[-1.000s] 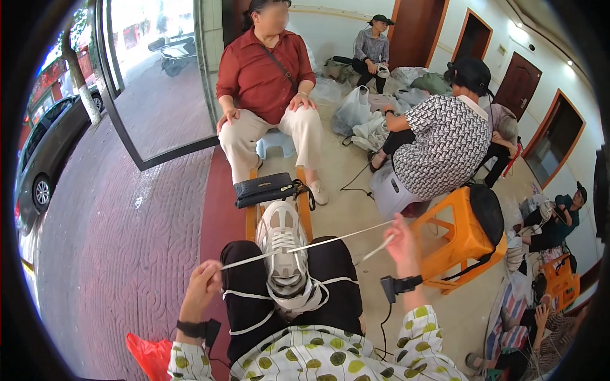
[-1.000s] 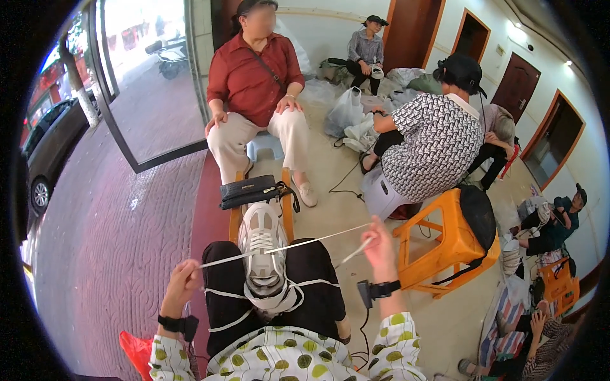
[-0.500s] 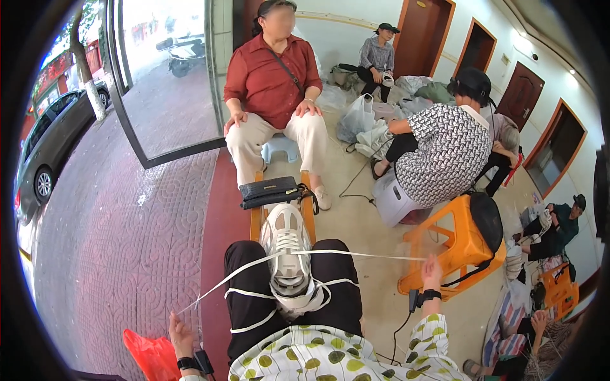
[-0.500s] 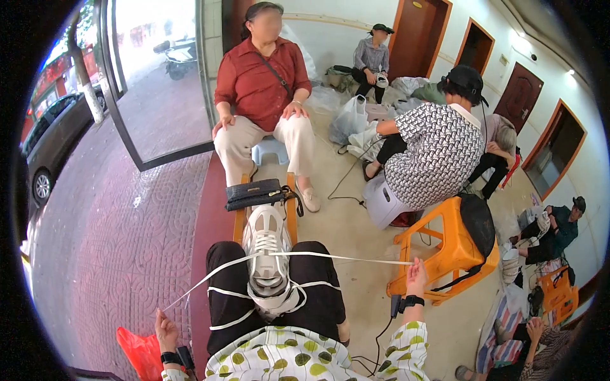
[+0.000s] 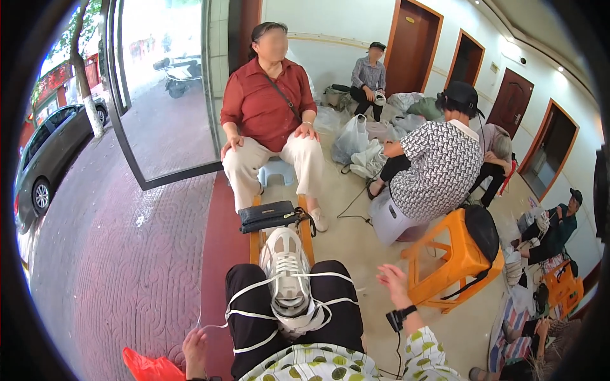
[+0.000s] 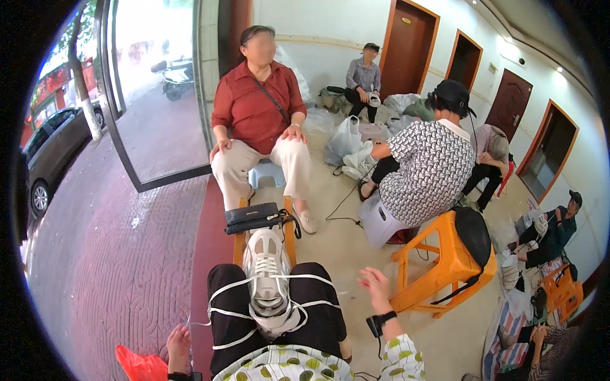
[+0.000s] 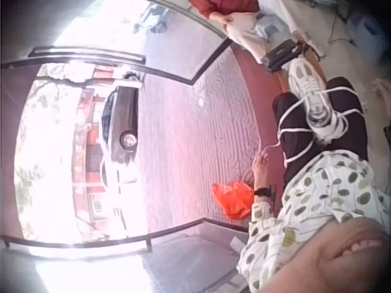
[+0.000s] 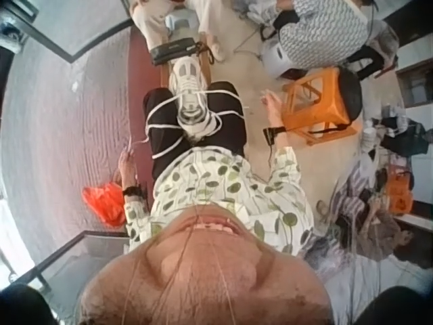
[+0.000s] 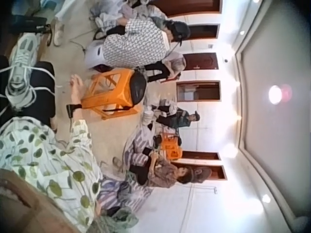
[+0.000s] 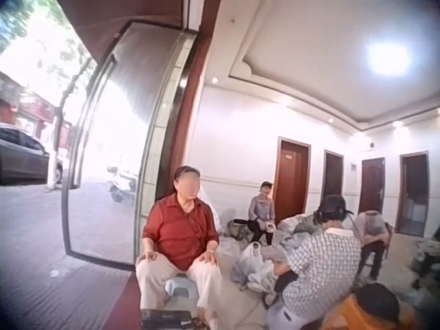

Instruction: The recorder is lacing and unlacing a shoe while sitting in a workshop area.

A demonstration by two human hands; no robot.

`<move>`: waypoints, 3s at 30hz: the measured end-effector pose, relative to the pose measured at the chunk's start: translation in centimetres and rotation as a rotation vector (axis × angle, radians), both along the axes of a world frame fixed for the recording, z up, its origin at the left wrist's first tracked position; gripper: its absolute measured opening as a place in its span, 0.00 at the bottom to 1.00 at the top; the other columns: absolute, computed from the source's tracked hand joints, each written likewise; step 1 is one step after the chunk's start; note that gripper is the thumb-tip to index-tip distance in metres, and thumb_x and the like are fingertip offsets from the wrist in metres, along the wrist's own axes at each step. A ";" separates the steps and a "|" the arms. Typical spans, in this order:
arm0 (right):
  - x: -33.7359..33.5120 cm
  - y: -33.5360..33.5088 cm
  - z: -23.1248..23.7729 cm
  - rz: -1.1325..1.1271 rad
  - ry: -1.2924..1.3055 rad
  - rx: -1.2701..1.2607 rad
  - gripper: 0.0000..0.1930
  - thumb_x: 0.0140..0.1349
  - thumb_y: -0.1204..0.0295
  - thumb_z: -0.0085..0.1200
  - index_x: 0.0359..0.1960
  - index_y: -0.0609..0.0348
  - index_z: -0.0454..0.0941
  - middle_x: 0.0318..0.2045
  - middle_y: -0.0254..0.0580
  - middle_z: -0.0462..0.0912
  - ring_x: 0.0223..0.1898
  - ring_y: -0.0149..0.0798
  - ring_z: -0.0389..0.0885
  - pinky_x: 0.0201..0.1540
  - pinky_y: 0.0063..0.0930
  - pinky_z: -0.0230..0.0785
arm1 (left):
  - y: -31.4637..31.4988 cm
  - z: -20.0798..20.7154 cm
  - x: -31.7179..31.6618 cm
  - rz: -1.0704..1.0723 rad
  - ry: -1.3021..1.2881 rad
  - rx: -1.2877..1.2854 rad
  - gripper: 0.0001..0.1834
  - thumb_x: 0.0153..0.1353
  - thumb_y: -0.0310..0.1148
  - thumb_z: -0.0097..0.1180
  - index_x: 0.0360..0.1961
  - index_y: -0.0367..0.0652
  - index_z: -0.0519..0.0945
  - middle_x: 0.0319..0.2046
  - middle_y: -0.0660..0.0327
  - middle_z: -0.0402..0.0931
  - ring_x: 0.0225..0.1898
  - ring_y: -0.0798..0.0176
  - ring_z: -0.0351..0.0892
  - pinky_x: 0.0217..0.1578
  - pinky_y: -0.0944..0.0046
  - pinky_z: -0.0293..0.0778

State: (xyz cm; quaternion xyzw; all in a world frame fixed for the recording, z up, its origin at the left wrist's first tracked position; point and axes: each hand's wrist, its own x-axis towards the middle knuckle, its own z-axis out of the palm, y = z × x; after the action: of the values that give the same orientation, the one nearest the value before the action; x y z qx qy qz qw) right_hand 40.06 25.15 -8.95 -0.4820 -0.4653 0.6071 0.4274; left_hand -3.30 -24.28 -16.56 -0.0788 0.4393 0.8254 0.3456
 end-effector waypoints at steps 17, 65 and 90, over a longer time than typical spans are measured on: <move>-15.9 -5.7 4.1 0.560 -0.567 1.159 0.09 0.66 0.65 0.53 0.40 0.51 0.84 0.43 0.38 0.83 0.52 0.40 0.77 0.65 0.47 0.58 | 22.5 16.7 4.2 -0.595 1.730 -0.409 0.09 0.59 0.29 0.57 0.40 0.48 0.85 0.42 0.58 0.83 0.55 0.53 0.76 0.62 0.49 0.62; -18.3 -5.6 2.5 0.399 -0.479 1.151 0.05 0.60 0.68 0.55 0.33 0.52 0.82 0.35 0.35 0.82 0.47 0.36 0.76 0.62 0.43 0.57 | 25.6 13.8 2.6 -0.501 2.027 -0.508 0.09 0.64 0.26 0.44 0.37 0.40 0.79 0.39 0.55 0.81 0.56 0.48 0.75 0.67 0.41 0.55; -17.2 -6.8 4.3 0.521 -0.554 1.119 0.08 0.65 0.68 0.52 0.40 0.54 0.82 0.39 0.36 0.81 0.50 0.38 0.75 0.63 0.43 0.57 | 24.9 16.2 4.5 -0.494 1.918 -0.465 0.08 0.52 0.22 0.52 0.31 0.44 0.81 0.36 0.57 0.82 0.53 0.52 0.77 0.65 0.42 0.57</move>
State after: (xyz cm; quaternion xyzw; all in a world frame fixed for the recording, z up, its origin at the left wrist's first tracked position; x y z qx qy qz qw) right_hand 22.90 18.33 -4.66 -0.1978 -0.9029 0.2118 0.3173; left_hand 1.19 0.62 -0.32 0.6443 0.6848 0.3402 -0.0154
